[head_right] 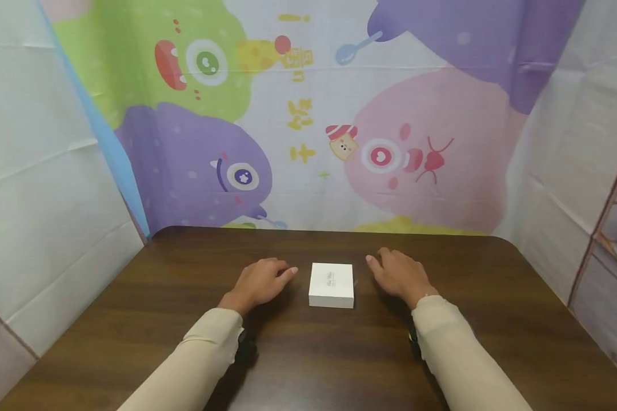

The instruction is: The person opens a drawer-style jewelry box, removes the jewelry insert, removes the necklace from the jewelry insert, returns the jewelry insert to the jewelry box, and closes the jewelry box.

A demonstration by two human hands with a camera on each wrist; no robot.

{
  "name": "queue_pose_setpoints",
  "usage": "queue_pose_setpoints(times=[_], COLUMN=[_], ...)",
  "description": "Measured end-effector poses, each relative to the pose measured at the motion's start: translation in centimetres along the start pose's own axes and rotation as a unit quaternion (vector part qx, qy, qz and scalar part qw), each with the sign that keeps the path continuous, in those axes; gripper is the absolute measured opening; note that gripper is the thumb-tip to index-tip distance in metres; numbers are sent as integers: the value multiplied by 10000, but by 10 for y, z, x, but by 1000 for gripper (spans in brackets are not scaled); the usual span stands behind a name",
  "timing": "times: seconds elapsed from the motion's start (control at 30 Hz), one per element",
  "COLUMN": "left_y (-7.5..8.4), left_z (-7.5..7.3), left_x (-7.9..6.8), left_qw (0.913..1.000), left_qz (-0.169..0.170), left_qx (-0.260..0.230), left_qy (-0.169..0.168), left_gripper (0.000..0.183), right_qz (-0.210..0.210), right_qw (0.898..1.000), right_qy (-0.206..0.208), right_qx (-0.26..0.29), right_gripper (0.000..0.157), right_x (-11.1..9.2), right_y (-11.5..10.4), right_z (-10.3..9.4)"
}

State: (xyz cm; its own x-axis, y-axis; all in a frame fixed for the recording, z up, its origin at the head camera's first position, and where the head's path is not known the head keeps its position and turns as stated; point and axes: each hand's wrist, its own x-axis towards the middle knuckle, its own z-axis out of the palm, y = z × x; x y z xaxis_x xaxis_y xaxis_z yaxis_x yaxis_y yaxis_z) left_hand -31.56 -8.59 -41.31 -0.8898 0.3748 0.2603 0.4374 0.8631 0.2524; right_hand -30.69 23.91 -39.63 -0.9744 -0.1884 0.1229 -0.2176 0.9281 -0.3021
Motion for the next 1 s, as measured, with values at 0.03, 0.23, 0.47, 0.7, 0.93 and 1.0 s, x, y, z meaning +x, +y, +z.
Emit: queue_pose_setpoints(times=[0.03,0.23,0.47,0.7,0.93,1.0], left_y=[1,3,7,9,11,12], left_z=[0,1,3,4,7,7], left_x=[0,1,2,0,-1,-1], left_qw=[10000,9999,9998,9989,9975,9973], left_qz=[-13,-66,-98,-237,-333,-330], left_qx=[0,-117,-199,-393,-596,-630], left_qy=[3,11,7,-29,-153,-168], left_gripper=[40,39,37,38,40,40], right_qz=[-8,-23,-111,-153,-14,14], right_qw=[10000,10000,9999,9998,10000,10000], right_qy=[7,6,37,19,-51,-59], right_qx=[12,-2,-94,-124,-55,-50], right_gripper=[67,67,62,58,57,57], right_x=[0,-1,-1,0,0,-1], right_y=[0,-1,-3,-7,-9,-10], right_z=[0,1,5,8,6,6])
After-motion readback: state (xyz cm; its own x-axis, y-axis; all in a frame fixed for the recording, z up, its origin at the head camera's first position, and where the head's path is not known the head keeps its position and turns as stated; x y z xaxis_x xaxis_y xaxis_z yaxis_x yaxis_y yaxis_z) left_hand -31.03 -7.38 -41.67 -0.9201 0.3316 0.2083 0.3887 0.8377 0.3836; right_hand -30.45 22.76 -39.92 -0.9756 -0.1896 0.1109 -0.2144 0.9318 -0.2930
